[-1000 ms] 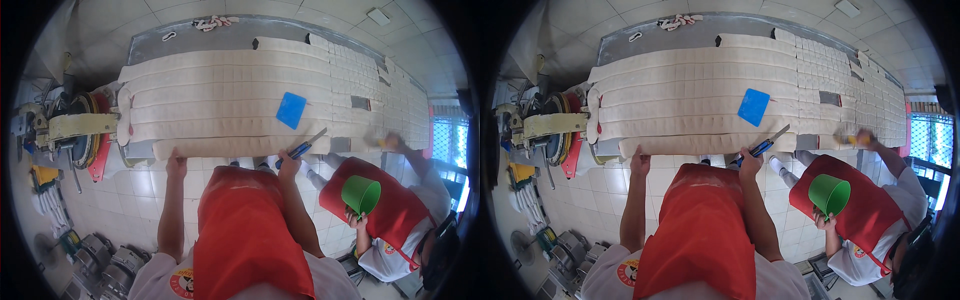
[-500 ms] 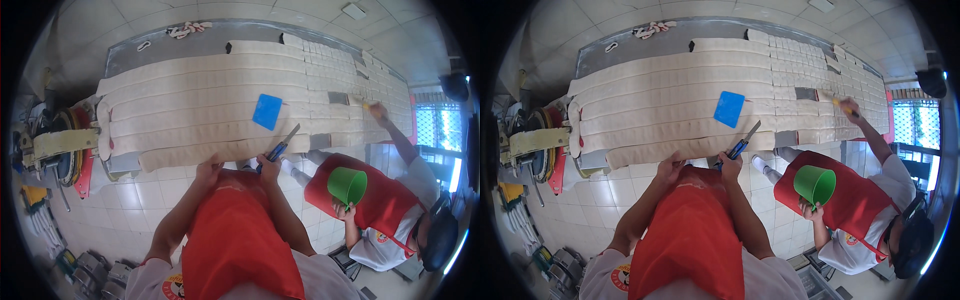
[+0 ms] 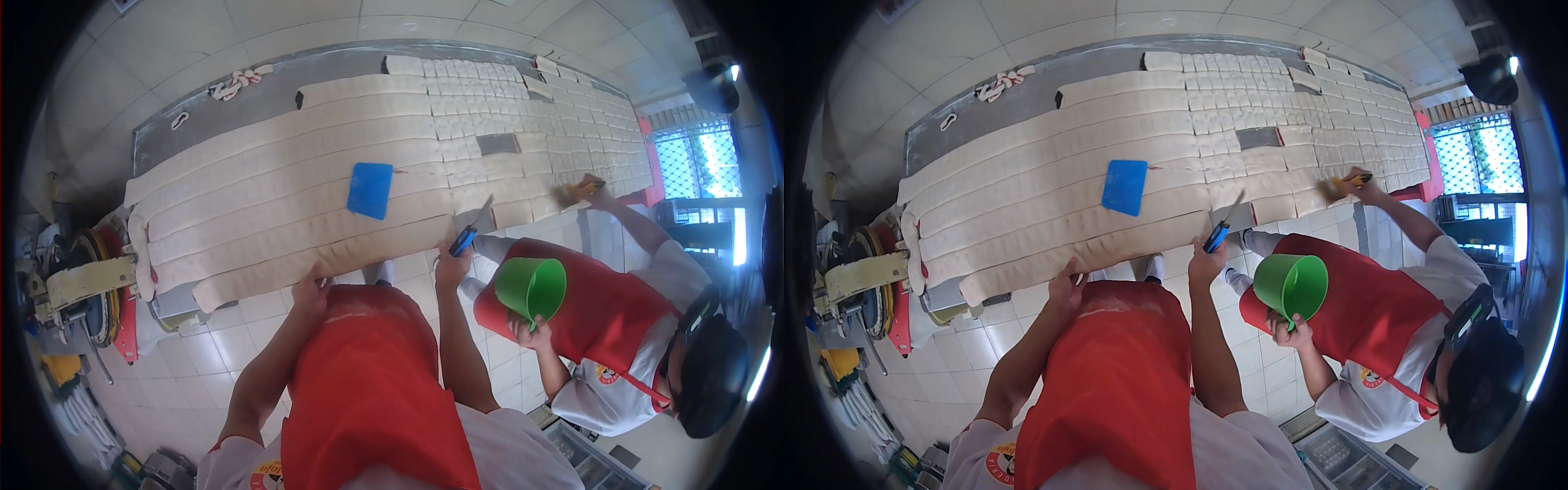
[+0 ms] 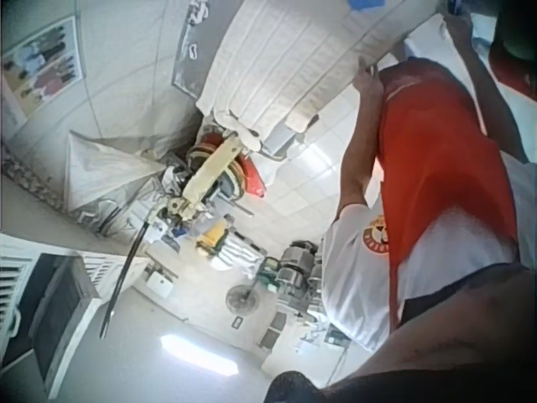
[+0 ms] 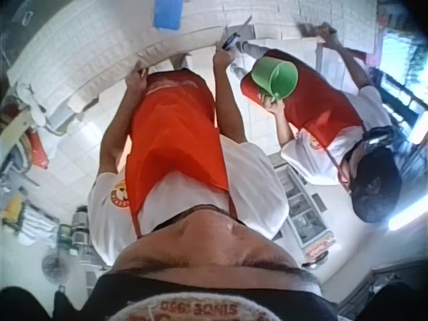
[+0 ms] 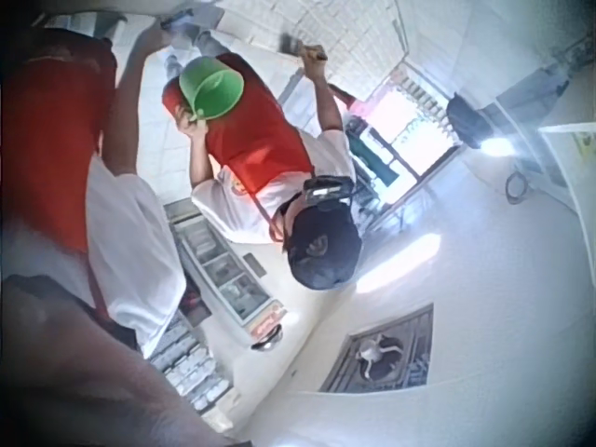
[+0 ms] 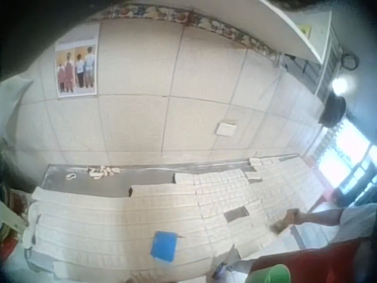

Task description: The person uses a small blue scraper and a large knife to cut and separate rectangular pieces of dough from long strips on a stainless steel bakery table.

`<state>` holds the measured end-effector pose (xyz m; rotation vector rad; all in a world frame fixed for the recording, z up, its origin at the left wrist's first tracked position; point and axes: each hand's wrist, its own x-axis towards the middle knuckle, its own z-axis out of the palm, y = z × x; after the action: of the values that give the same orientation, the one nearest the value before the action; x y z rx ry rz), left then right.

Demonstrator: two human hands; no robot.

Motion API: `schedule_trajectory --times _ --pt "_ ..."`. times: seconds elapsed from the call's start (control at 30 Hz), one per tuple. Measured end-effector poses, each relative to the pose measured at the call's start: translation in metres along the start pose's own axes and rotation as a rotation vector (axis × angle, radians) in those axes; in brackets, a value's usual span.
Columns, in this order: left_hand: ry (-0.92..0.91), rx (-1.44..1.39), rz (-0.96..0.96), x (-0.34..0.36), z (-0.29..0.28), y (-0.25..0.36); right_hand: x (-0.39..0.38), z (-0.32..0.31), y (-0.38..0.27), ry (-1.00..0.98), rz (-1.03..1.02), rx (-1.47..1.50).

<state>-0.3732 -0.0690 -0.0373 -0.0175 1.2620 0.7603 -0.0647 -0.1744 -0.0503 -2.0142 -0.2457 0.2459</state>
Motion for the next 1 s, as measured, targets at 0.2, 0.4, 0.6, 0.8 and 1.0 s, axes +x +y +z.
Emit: schedule_trajectory --times 0.2,0.4,0.6,0.8,1.0 --pt "0.029 0.082 0.057 0.004 -0.006 -0.005 0.050 -0.009 -0.011 -0.316 0.105 -0.004" --pt "0.096 0.025 0.060 0.004 -0.003 -0.018 0.067 -0.009 -0.004 -0.271 0.170 0.120" --pt "-0.015 0.044 0.107 0.003 -0.022 -0.020 0.070 -0.011 -0.002 -0.201 -0.148 -0.225" --pt "0.042 -0.023 -0.020 0.002 0.004 -0.044 0.014 -0.037 -0.024 -0.332 -0.194 -0.284" --pt "0.008 -0.045 0.154 -0.003 0.005 -0.040 -0.018 -0.020 -0.053 -0.601 -0.039 -0.193"
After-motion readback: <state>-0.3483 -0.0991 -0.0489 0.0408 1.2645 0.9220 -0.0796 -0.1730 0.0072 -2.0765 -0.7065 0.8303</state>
